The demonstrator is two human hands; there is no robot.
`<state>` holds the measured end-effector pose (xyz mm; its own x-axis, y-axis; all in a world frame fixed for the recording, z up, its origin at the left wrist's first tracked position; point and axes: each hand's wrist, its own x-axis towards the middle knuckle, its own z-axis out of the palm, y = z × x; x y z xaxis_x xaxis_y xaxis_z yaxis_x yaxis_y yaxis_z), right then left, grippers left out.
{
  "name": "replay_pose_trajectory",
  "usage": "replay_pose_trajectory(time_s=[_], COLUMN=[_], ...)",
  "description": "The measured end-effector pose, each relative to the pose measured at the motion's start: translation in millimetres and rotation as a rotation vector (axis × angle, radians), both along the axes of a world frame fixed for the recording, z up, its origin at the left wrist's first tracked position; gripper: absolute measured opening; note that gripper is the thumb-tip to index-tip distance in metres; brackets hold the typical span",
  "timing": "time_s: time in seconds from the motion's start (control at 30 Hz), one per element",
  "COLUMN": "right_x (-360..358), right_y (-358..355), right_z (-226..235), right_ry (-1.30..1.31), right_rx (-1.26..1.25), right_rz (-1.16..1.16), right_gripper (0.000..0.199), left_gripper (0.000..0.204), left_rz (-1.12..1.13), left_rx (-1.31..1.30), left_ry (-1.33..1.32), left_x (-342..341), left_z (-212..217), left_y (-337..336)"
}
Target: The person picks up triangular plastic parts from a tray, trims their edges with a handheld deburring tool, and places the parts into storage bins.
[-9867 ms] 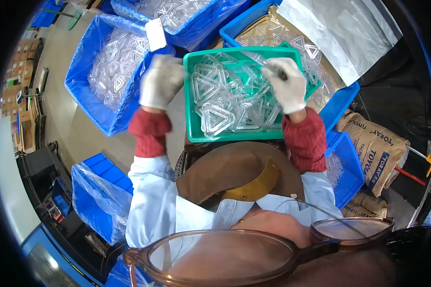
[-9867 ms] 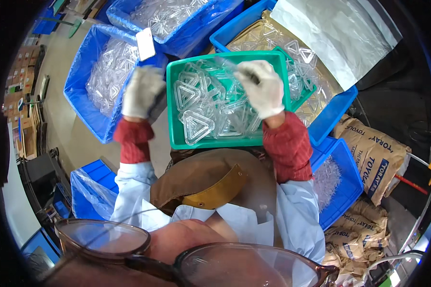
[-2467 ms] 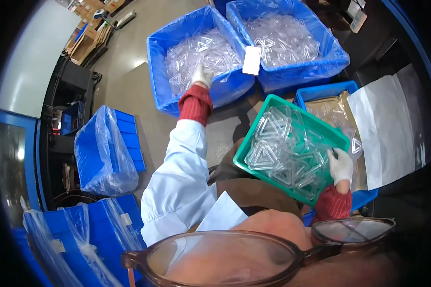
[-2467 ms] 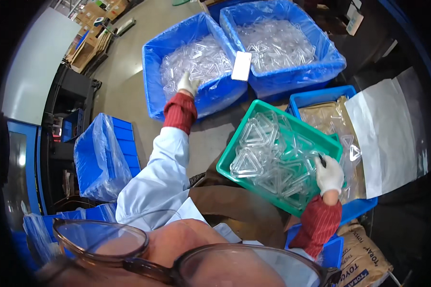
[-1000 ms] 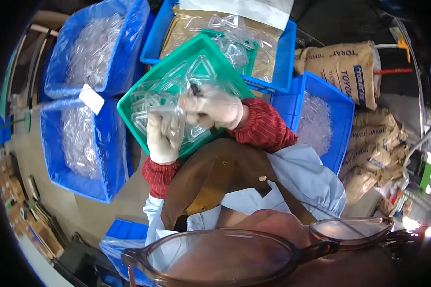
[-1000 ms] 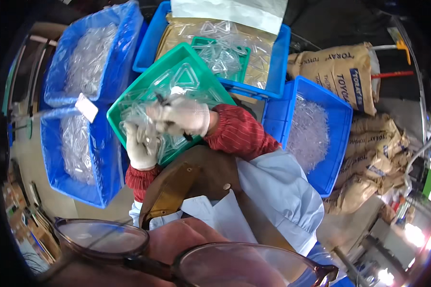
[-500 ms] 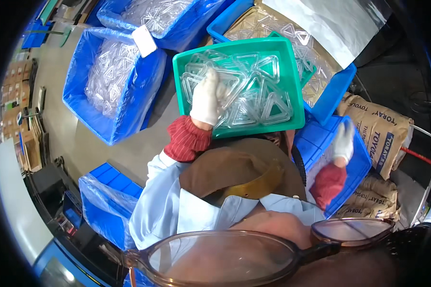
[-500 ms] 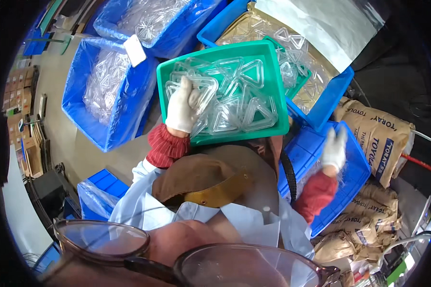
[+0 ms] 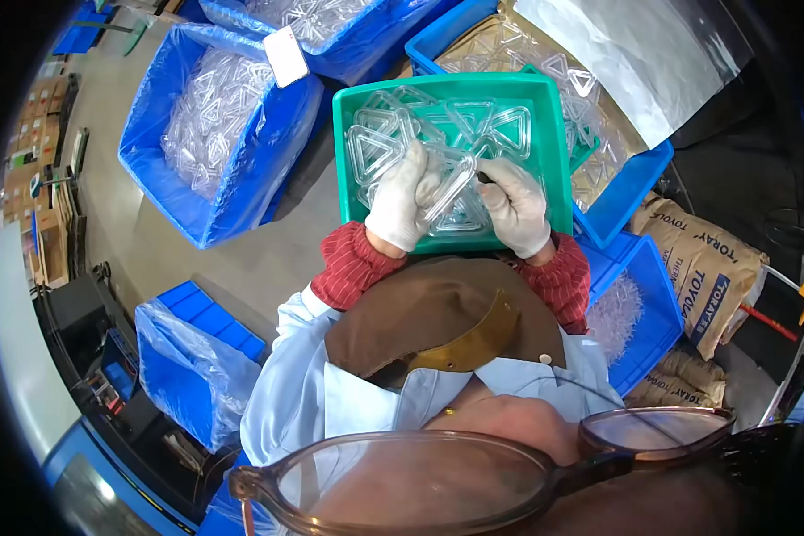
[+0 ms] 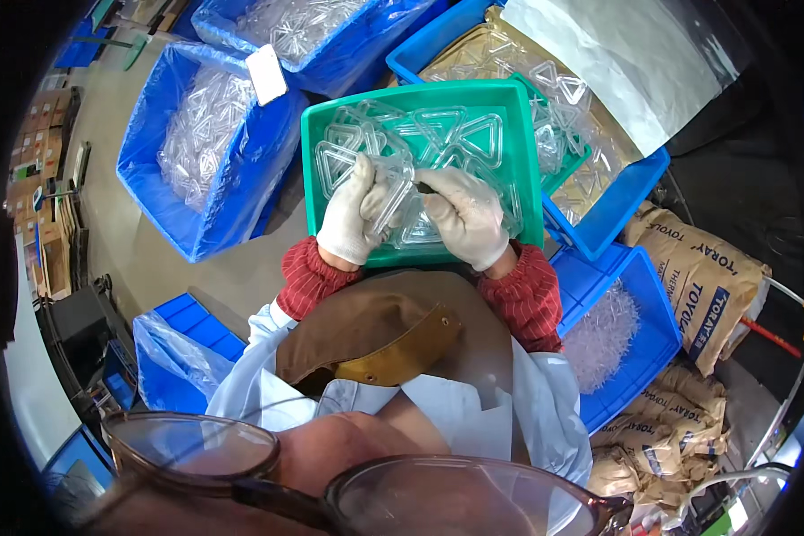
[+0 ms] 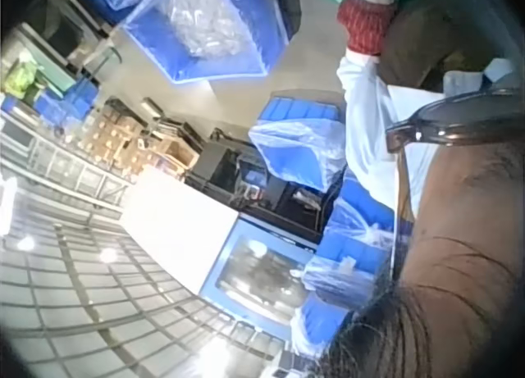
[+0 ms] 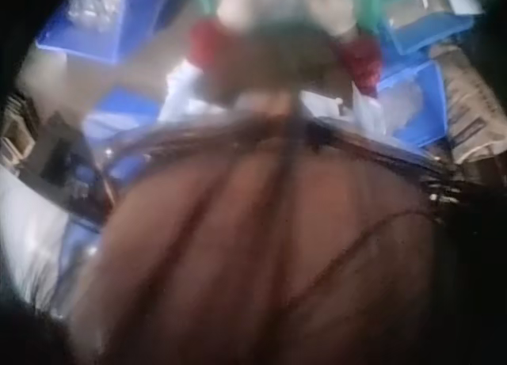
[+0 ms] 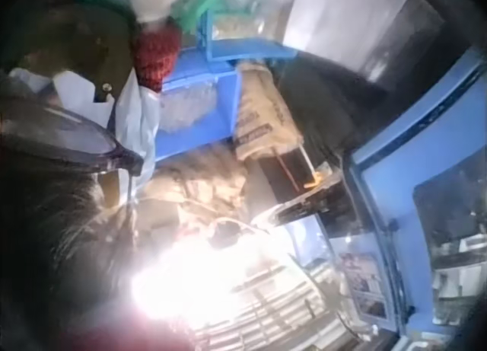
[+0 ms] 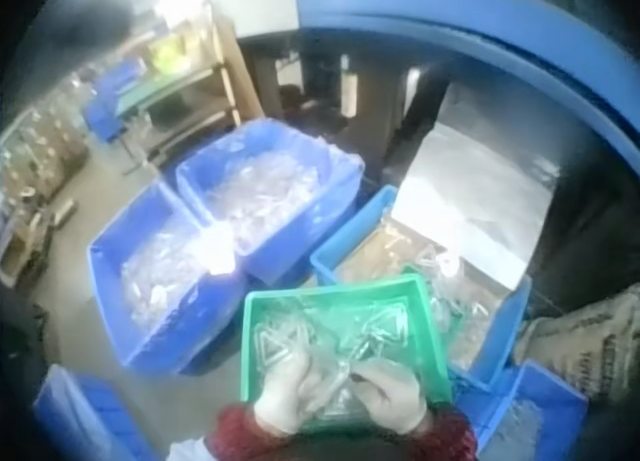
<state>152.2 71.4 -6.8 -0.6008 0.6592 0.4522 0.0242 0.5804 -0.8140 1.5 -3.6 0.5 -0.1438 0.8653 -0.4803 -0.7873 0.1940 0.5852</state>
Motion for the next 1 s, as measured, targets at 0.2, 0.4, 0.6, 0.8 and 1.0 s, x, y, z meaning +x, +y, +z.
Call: replay_pose_trajectory(time_s=[0.2,0.4,0.6,0.8,1.0], right_x=[-2.1,11.5,-3.6,-20.0,-55.4], right_y=[15.9,3.5,14.6,46.6,77.6], right_z=[-20.0,23.7,26.2,5.3,-50.0], right_ry=[-0.099,-0.210,-0.378,-0.611,-1.164], right_rx=[-0.158,-0.778,-0.682,-0.660,0.012], right_rz=[-0.432,0.059,0.107,0.203,-0.142], right_gripper=[0.027,0.020,0.027,0.034,0.024], left_gripper=[0.030,0.029,0.026,0.023,0.022], left_rz=[-0.421,-0.190,-0.002,-0.111,-0.010], left_rx=[0.408,0.133,0.050,-0.010,0.239], left_ry=[0.683,0.368,0.366,0.609,0.942], left_x=[5.6,0.8,-5.8,-37.0,-142.5], left_z=[-0.5,-1.1,-4.8,-4.5,-30.5], left_y=[-14.0,-7.4,-14.6,-18.4,75.5])
